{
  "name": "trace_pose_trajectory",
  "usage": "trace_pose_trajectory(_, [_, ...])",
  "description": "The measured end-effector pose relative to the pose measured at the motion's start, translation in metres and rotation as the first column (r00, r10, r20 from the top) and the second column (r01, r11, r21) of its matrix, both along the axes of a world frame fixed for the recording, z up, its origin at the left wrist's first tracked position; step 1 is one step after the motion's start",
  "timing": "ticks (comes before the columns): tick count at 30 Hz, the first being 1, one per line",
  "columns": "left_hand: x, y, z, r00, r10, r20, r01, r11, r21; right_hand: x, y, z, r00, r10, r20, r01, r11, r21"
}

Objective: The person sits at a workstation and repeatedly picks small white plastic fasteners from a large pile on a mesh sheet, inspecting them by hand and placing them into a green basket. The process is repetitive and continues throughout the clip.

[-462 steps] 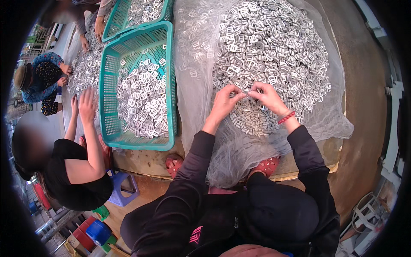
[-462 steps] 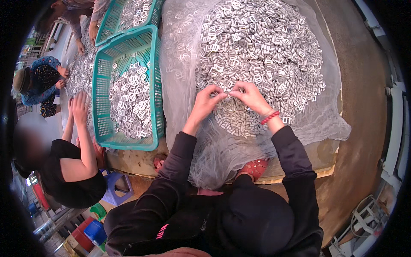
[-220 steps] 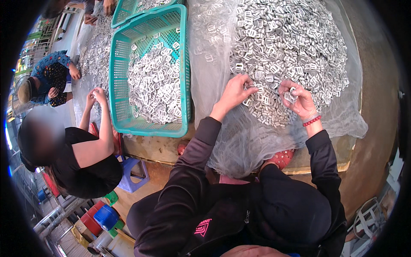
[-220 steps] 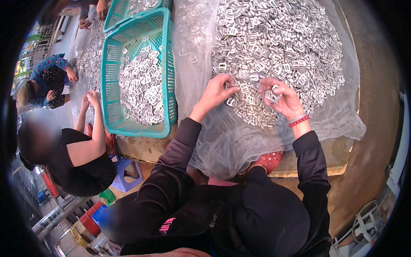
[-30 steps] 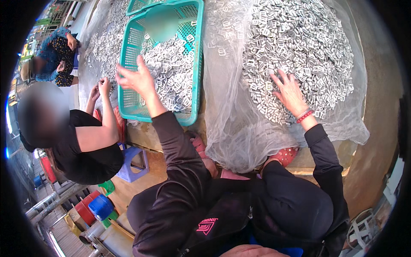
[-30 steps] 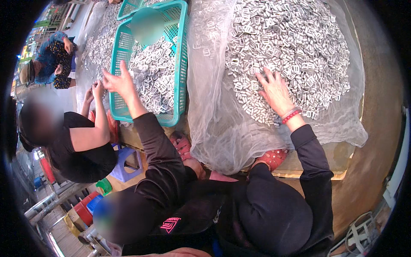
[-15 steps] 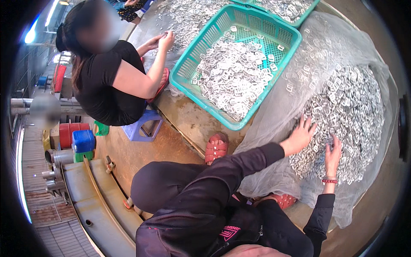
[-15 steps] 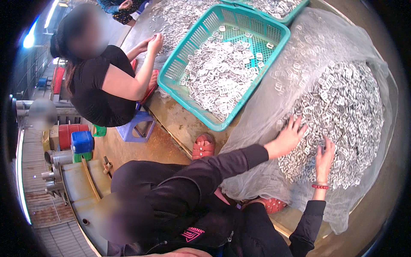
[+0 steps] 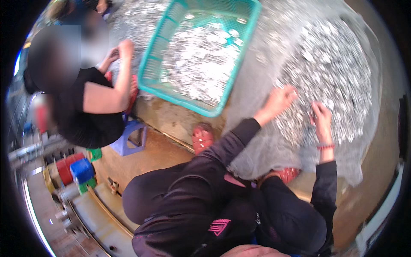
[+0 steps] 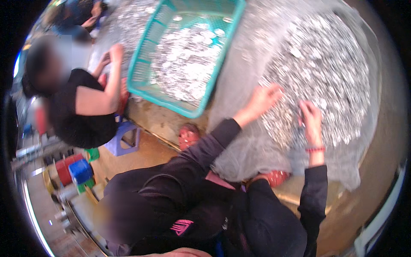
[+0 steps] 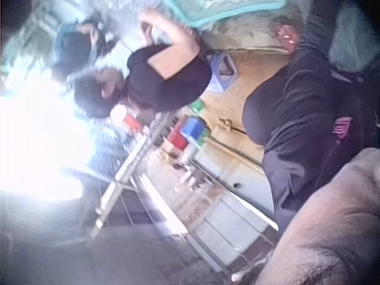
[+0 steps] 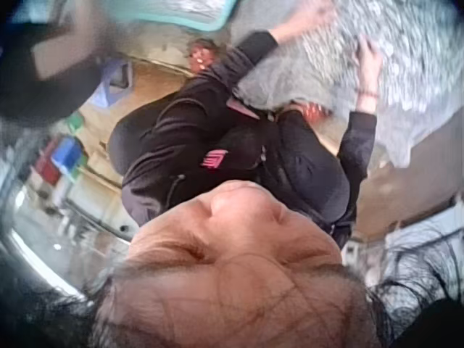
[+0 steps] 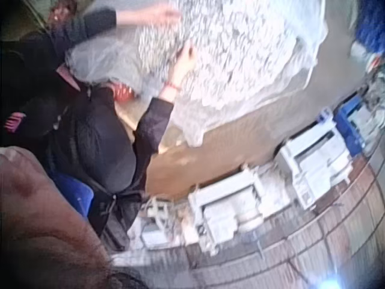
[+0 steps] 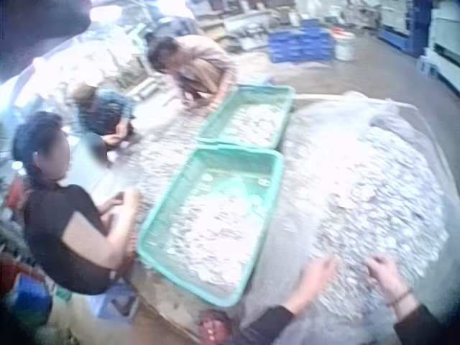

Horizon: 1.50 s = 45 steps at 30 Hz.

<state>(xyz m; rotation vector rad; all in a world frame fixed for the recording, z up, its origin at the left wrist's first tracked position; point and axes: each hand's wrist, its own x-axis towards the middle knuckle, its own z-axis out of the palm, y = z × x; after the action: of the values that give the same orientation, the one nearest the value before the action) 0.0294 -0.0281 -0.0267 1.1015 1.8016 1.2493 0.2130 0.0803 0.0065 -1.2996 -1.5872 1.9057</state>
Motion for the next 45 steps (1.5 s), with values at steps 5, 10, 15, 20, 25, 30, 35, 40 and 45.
trace_pose_trajectory(5, [-0.023, 0.015, 0.032, 0.732, -0.159, 0.663, 0.177, 0.983, 0.041, 0.005, 0.008, 0.009, 0.974, -0.184, -0.133, 0.123, 0.92, -0.373])
trace_pose_trajectory(10, [-0.03, 0.011, 0.031, 0.603, -0.119, 0.789, 0.198, 0.98, -0.004, 0.004, 0.008, 0.017, 0.945, -0.151, -0.289, -0.015, 0.867, -0.499])
trace_pose_trajectory(15, [-0.024, 0.014, 0.022, 0.597, -0.159, 0.786, 0.289, 0.957, -0.026, -0.001, 0.006, 0.023, 0.926, -0.016, -0.376, -0.171, 0.873, -0.456])
trace_pose_trajectory(20, [-0.021, 0.013, 0.034, 0.507, -0.217, 0.834, 0.279, 0.957, 0.08, -0.008, 0.001, 0.011, 0.984, 0.163, -0.071, -0.175, 0.96, -0.219])
trace_pose_trajectory(25, [-0.044, 0.007, 0.053, 0.201, -0.314, 0.928, 0.144, 0.946, 0.289, 0.001, -0.004, -0.005, 0.859, 0.256, 0.442, -0.457, 0.774, 0.439])
trace_pose_trajectory(30, [-0.046, 0.015, 0.042, 0.545, -0.105, 0.832, 0.185, 0.983, 0.003, 0.003, -0.007, -0.019, 0.799, 0.271, 0.536, -0.514, 0.77, 0.378])
trace_pose_trajectory(35, [-0.002, 0.028, 0.004, 0.859, -0.248, -0.448, 0.124, 0.949, -0.289, 0.011, 0.005, -0.014, 0.972, 0.179, 0.152, -0.222, 0.914, 0.339])
trace_pose_trajectory(40, [0.008, 0.037, -0.015, 0.836, -0.298, -0.461, 0.171, 0.939, -0.297, 0.027, 0.01, 0.011, 0.937, -0.082, -0.34, -0.026, 0.953, -0.303])
trace_pose_trajectory(45, [-0.026, 0.031, 0.001, 0.872, -0.296, -0.389, 0.268, 0.955, -0.125, 0.029, 0.004, 0.016, 0.948, 0.317, 0.02, -0.302, 0.919, -0.254])
